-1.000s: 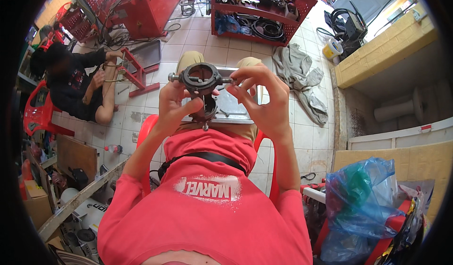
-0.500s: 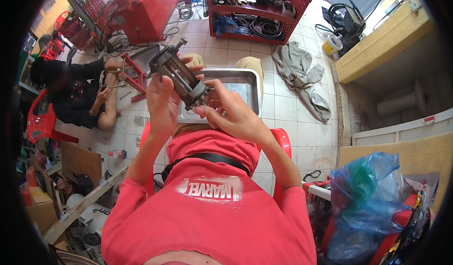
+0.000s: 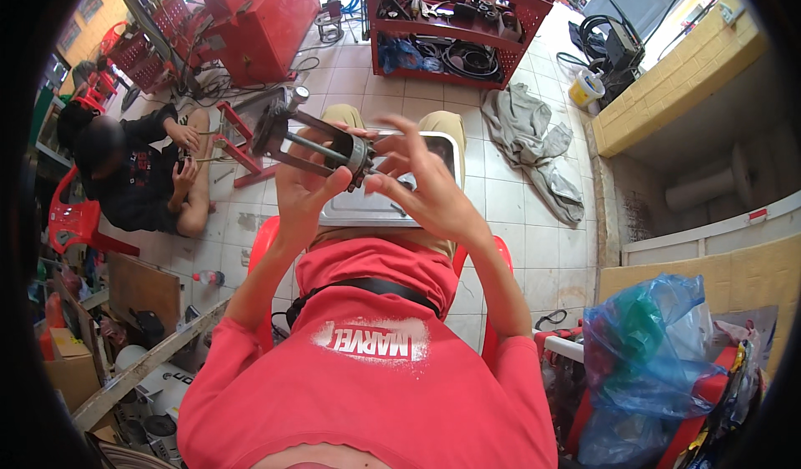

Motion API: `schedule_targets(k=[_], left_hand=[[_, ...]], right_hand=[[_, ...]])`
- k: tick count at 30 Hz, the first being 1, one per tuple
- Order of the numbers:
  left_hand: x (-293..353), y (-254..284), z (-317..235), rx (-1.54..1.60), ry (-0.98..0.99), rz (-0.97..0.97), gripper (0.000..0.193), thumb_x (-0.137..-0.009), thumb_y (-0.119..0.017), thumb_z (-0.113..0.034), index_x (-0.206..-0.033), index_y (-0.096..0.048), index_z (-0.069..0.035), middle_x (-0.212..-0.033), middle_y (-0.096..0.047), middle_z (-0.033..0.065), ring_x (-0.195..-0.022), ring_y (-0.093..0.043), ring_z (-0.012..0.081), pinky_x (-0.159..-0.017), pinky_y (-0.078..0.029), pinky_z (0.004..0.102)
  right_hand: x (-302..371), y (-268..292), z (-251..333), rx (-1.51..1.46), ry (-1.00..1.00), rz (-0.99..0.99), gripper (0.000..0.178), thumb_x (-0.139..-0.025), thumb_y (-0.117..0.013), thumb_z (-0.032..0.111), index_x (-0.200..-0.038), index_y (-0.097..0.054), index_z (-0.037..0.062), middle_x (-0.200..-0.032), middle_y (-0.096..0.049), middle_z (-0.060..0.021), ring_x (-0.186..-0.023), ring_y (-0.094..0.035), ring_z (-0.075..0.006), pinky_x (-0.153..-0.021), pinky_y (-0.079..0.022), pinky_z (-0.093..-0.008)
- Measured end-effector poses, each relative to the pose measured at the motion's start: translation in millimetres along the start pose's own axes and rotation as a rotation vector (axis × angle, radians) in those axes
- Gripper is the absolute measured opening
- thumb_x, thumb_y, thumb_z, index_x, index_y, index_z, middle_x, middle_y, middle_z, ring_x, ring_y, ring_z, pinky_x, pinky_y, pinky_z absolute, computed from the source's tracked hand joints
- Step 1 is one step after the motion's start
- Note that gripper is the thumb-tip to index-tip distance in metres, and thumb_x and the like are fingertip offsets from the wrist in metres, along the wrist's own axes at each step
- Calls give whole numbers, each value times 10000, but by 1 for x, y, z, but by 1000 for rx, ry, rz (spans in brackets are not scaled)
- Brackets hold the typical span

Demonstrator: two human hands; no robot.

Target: The person assembles a mechanical component by hand, inserting a small metal pin into a cylindrical housing and then attaching a larger circular part. They manipulate the assembly to check the fit and alignment of the parts.

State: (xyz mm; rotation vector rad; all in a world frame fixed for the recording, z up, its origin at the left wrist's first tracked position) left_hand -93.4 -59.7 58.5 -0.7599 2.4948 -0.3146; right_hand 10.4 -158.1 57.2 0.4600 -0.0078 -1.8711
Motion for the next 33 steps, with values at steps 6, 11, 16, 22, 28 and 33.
schedule_targets(k=[6, 11, 16, 22, 28, 33], left_hand=[[1, -2, -2, -186, 216, 92, 360, -806, -854, -112, -1086, -669, 21, -938, -690, 51, -845, -669, 103, -785, -557, 261], [7, -9, 32, -204, 509, 251, 348, -872, -794, -246, -1076, -694, 18, -922, -690, 33, -821, -655, 77, -707, -535, 234], [3, -7, 42, -188, 548, 228, 415, -922, -717, -304, -1196, -689, 7, -892, -680, 26, -788, -645, 85, -694, -528, 242], [-3, 10, 65, -141, 540, 201, 481, -980, -664, -349, -1298, -642, 12, -917, -679, 32, -781, -653, 93, -676, -528, 263], [2, -9, 52, -242, 498, 289, 430, -915, -759, -245, -1270, -640, -33, -1035, -677, 18, -939, -648, 92, -728, -530, 252], [4, -14, 50, -226, 481, 277, 461, -866, -808, -194, -1260, -637, -27, -1088, -673, 32, -958, -637, 102, -776, -535, 247]], right_hand=[[4, 50, 24, 148, 190, -302, 281, -1104, -457, 246, -1191, -558, -1, -905, -673, -104, -746, -651, -142, -714, -515, -297], [4, 49, 5, 226, 14, -347, 468, -1113, -413, 373, -920, -595, -13, -705, -578, -55, -625, -551, -95, -584, -438, -281], [-2, 52, -9, 189, -21, -341, 392, -1087, -493, 379, -1028, -573, 0, -799, -605, -39, -551, -517, -90, -535, -418, -264], [-6, 60, -7, 142, -19, -402, 314, -1069, -549, 306, -1135, -567, -1, -941, -659, -64, -674, -663, -118, -587, -475, -251], [-6, 66, -3, 183, 129, -301, 187, -1020, -607, 152, -1094, -652, -13, -1122, -637, -84, -921, -730, -188, -774, -537, -302], [-2, 75, 27, 207, 203, -384, 146, -1003, -625, 121, -1018, -682, -13, -1123, -619, -113, -1034, -691, -221, -939, -507, -342]])
Point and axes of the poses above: each hand's wrist, its own x-axis away from the middle knuckle, its own y-axis out of the back of the hand, z = x × y, the point moved 9 cm from there along -x, towards the middle knuckle
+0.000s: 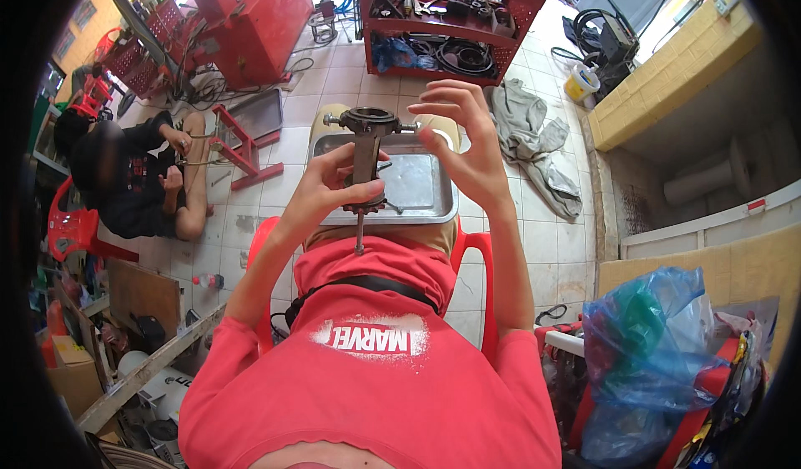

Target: The person assembles a mechanical component by hand, inserting a small metal pin into a cylindrical housing and then attaching a larger circular part. They manipulate the assembly to check the fit and alignment of the parts.

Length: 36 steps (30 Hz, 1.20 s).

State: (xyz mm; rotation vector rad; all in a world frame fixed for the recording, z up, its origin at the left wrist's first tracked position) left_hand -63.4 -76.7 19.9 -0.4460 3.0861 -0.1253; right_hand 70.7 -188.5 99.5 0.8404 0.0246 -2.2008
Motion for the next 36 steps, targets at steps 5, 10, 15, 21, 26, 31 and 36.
schedule_targets(k=[5, 10, 15, 21, 26, 31, 36], left_hand=[[-1, 2, -4, -94, -80, -4, 483, -839, -829, -163, -1264, -642, -31, -1093, -678, 32, -950, -638, 111, -775, -536, 254], [-1, 5, 0, -77, 49, -19, 479, -842, -823, -195, -1262, -650, -42, -1063, -687, 23, -945, -640, 110, -787, -534, 262], [-1, 2, 1, -40, 42, 12, 472, -852, -808, -233, -1255, -655, -40, -1034, -695, 13, -930, -648, 101, -805, -535, 263], [-1, 3, 3, 8, 57, -11, 464, -861, -801, -224, -1257, -651, -35, -1022, -699, 11, -933, -655, 101, -831, -534, 264], [0, 4, 1, 30, 71, -18, 464, -859, -805, -207, -1261, -649, -37, -1012, -702, 16, -950, -662, 100, -817, -533, 253], [-1, -1, -1, -2, -52, 9, 458, -859, -803, -184, -1267, -646, -48, -989, -704, 12, -919, -650, 91, -775, -525, 245], [0, 1, -5, 6, -15, -26, 489, -817, -837, -145, -1264, -655, -64, -981, -716, 16, -943, -661, 111, -848, -509, 258]], right_hand=[[5, -5, -16, 144, -97, 197, 273, -1037, -597, 233, -950, -674, -14, -1081, -623, -124, -966, -645, -221, -881, -495, -334], [4, -6, -2, -73, -16, 5, 237, -1034, -602, 224, -1069, -641, -7, -1133, -606, -115, -962, -643, -229, -873, -499, -341], [4, 1, -18, 71, -5, 48, 238, -1031, -606, 216, -1111, -636, -6, -1125, -597, -115, -960, -640, -218, -857, -505, -343], [2, -4, 6, 7, 50, 39, 270, -995, -655, 245, -1126, -642, 9, -1126, -588, -135, -1030, -629, -193, -843, -528, -332], [0, 8, 0, 108, 57, 0, 274, -978, -675, 253, -1080, -652, 0, -1124, -590, -128, -1049, -629, -210, -868, -535, -341], [3, -3, 5, 157, 64, 89, 133, -915, -737, 93, -1002, -684, 7, -1086, -597, -109, -1011, -632, -192, -829, -544, -343], [3, 3, 19, 16, 97, -30, 194, -913, -751, 125, -1059, -662, 33, -1108, -588, -112, -1033, -624, -184, -820, -525, -320]])
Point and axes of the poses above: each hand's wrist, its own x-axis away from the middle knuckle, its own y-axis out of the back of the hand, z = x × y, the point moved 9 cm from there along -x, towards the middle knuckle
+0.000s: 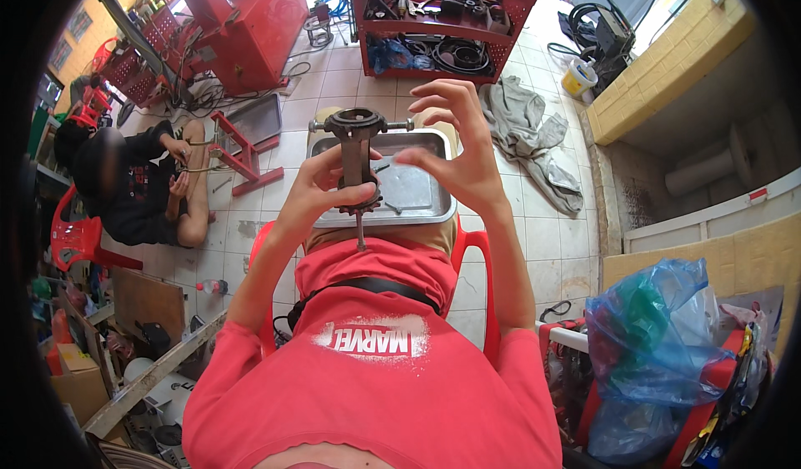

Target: The person assembles a mechanical component by hand, inserting a small metal pin into a cylindrical housing and then attaching a larger circular part. They manipulate the assembly to check the fit and alignment of the parts.

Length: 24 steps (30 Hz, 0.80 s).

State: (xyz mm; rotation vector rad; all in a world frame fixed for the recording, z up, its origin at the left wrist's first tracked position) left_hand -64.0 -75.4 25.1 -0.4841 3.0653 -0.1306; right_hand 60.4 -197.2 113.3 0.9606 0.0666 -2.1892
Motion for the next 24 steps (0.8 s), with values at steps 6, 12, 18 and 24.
schedule_targets(k=[6, 12, 18, 24], left_hand=[[12, 6, -25, -541, -376, -212, 571, -658, -949, -247, -1133, -720, -30, -1006, -741, 81, -919, -698, 189, -888, -535, 333], [20, 5, -41, -395, -485, -240, 533, -639, -960, -246, -1082, -738, -51, -997, -746, 77, -916, -710, 209, -856, -545, 346], [21, -2, -45, -615, -596, -186, 576, -599, -982, -194, -1085, -716, -35, -1034, -731, 59, -937, -689, 160, -857, -540, 313], [22, -3, -46, -674, -672, -195, 550, -594, -977, -212, -1053, -730, -37, -1025, -735, 84, -953, -689, 219, -862, -542, 355]], right_hand=[[10, -6, -6, 52, 14, 222, 163, -955, -711, 168, -924, -673, 13, -1055, -608, -100, -979, -629, -209, -775, -506, -306], [2, 0, 16, 48, 104, 77, 209, -921, -751, 202, -939, -658, 15, -1004, -615, -90, -965, -623, -198, -791, -498, -331], [8, -4, 1, -136, -10, 260, 222, -963, -690, 214, -918, -636, 3, -1025, -618, -94, -973, -622, -211, -853, -470, -335], [6, 0, 21, -51, -27, 95, 169, -937, -721, 163, -899, -655, 11, -989, -642, -94, -991, -629, -213, -866, -476, -341]])
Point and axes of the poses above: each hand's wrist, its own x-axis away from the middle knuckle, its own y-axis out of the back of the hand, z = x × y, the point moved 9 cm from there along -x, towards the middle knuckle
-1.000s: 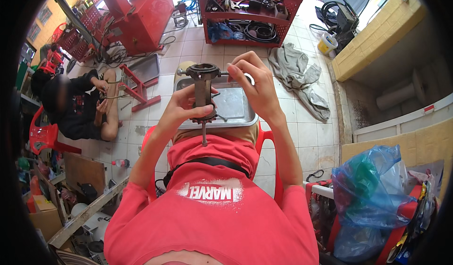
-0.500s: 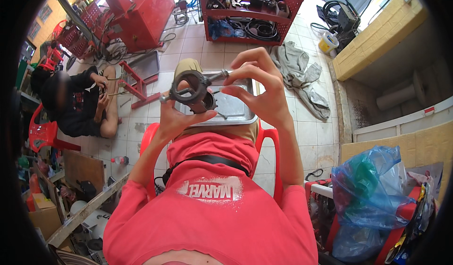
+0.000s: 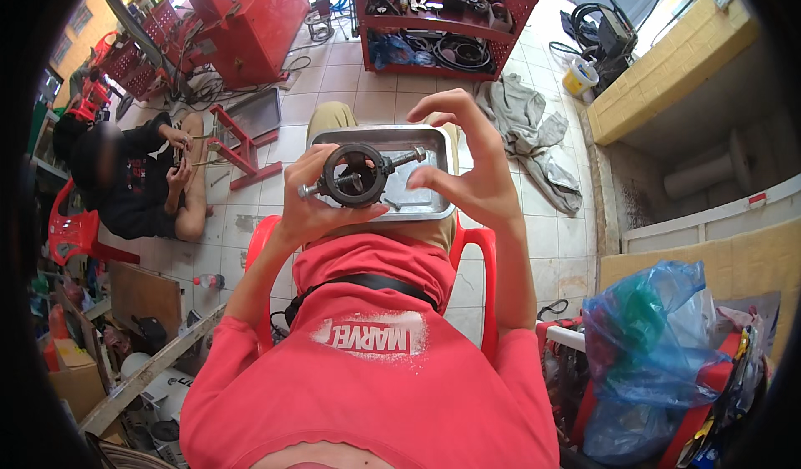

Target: The person assembles a mechanical component by hand, inserting a small metal pin into a cylindrical housing and then attaching a larger circular part. They manipulate the assembly to check the fit and alignment of the parts.

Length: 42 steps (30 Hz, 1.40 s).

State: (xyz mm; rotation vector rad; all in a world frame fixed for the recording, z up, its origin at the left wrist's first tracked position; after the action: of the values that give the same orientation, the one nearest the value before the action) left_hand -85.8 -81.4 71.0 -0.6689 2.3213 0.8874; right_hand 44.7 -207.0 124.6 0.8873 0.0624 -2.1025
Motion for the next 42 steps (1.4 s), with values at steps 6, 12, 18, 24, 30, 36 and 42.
schedule_targets(k=[6, 12, 18, 24, 30, 36, 42], left_hand=[[-4, 1, -6, -61, -41, 16, 517, -588, -972, -216, -1024, -743, -59, -988, -740, 81, -953, -684, 240, -852, -543, 369], [-2, 5, -3, -109, -52, -1, 508, -607, -948, -212, -1046, -738, -67, -1003, -745, 76, -944, -681, 248, -844, -537, 374], [-6, 10, -13, -143, -138, -30, 641, -523, -921, -198, -1132, -729, -147, -1011, -755, 19, -850, -689, 238, -831, -517, 360], [-7, 13, -15, -190, -161, -45, 626, -527, -924, -217, -1121, -733, -159, -1001, -756, 8, -830, -688, 215, -819, -513, 348], [-8, 15, -15, -199, -183, -68, 634, -511, -931, -223, -1113, -739, -168, -971, -752, -4, -802, -685, 204, -818, -509, 342], [-8, 15, -14, -219, -161, -56, 639, -510, -935, -231, -1114, -738, -168, -956, -747, -3, -805, -686, 200, -825, -506, 343], [-6, 20, -7, -208, -121, -85, 608, -535, -921, -207, -1106, -732, -124, -973, -747, 30, -866, -697, 236, -843, -512, 367]], right_hand=[[2, 2, -9, 78, -25, 188, 116, -939, -706, 114, -892, -660, 19, -986, -652, -84, -942, -632, -214, -833, -489, -341], [-1, 13, -1, 91, 0, 45, 195, -807, -793, 16, -957, -675, 56, -973, -675, -69, -931, -647, -207, -865, -477, -345], [4, 1, 2, 197, 69, 195, 257, -770, -845, 95, -968, -685, 65, -943, -704, -58, -907, -657, -226, -874, -474, -356], [1, -2, -1, 147, 48, 181, 275, -789, -833, 103, -996, -666, 35, -978, -715, -57, -928, -667, -204, -910, -482, -345], [3, 0, 7, 40, 136, 162, 188, -829, -783, 43, -963, -651, 35, -954, -710, -45, -928, -669, -189, -872, -494, -368], [7, 0, -18, 37, -115, 136, 132, -941, -686, 142, -913, -649, 18, -865, -675, -53, -816, -637, -126, -701, -467, -279], [3, 2, -10, 232, -76, 152, 259, -986, -665, 198, -795, -651, 24, -684, -649, -5, -612, -570, -44, -530, -375, -237]])
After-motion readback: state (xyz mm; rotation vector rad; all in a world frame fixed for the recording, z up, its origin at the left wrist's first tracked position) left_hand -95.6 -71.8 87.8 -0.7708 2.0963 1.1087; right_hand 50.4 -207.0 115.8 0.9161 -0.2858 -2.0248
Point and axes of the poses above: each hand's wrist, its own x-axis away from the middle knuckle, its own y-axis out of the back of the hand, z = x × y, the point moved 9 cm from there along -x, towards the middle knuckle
